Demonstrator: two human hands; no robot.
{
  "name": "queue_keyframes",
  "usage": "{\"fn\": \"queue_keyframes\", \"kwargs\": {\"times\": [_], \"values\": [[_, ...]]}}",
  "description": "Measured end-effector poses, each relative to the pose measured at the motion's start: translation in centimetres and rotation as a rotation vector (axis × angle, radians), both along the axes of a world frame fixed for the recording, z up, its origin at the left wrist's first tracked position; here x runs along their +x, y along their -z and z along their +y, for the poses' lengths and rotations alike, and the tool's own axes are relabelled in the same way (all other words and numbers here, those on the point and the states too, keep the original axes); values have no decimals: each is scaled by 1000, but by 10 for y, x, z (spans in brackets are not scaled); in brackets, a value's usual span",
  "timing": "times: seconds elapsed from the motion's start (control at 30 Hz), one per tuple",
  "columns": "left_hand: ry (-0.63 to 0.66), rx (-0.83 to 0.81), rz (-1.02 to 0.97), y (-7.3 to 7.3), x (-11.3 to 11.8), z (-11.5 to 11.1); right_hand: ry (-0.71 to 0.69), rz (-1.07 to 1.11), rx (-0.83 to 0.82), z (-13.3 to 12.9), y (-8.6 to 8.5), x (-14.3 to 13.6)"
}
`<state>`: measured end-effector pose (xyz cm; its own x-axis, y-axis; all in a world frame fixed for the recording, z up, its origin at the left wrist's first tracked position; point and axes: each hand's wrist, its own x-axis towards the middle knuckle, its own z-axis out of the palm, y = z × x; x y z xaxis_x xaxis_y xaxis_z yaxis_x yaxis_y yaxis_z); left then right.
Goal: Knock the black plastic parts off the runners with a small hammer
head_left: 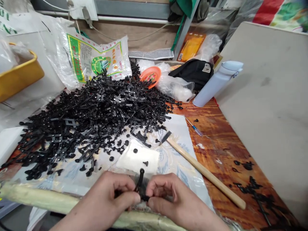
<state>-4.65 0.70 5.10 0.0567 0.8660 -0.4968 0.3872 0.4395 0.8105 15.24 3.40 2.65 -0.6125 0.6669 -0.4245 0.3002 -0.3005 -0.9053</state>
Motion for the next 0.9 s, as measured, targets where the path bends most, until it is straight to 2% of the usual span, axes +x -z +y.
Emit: {"fn": "queue_keyframes", "kwargs": {"times": [0.03,0.1,0.2,0.27,0.3,0.4,0.5,0.57,0.7,0.8,0.9], "values": [[32,-88,-74,1,5,2,-5,-24,66,3,0,4],[-35,-201,-213,7,11,5,45,-95,270,13,4,18],[-233,-248,-384,18,13,7,319,-344,740,30,14,41],[-328,-237,-439,25,13,7,417,-427,923,36,19,43],[-367,-221,-453,27,13,7,378,-398,950,36,20,38],[-477,-144,-452,31,14,6,62,-326,958,30,17,9],[-525,-116,-440,29,10,2,-95,-539,962,27,13,-17],[-516,-128,-442,28,5,-1,-72,-573,908,28,12,-22],[-557,-142,-493,29,0,-4,98,-325,789,31,19,-28],[-610,-135,-524,29,4,-2,175,-225,842,27,27,-34],[-635,-125,-537,26,11,-1,235,-230,879,27,33,-20]]}}
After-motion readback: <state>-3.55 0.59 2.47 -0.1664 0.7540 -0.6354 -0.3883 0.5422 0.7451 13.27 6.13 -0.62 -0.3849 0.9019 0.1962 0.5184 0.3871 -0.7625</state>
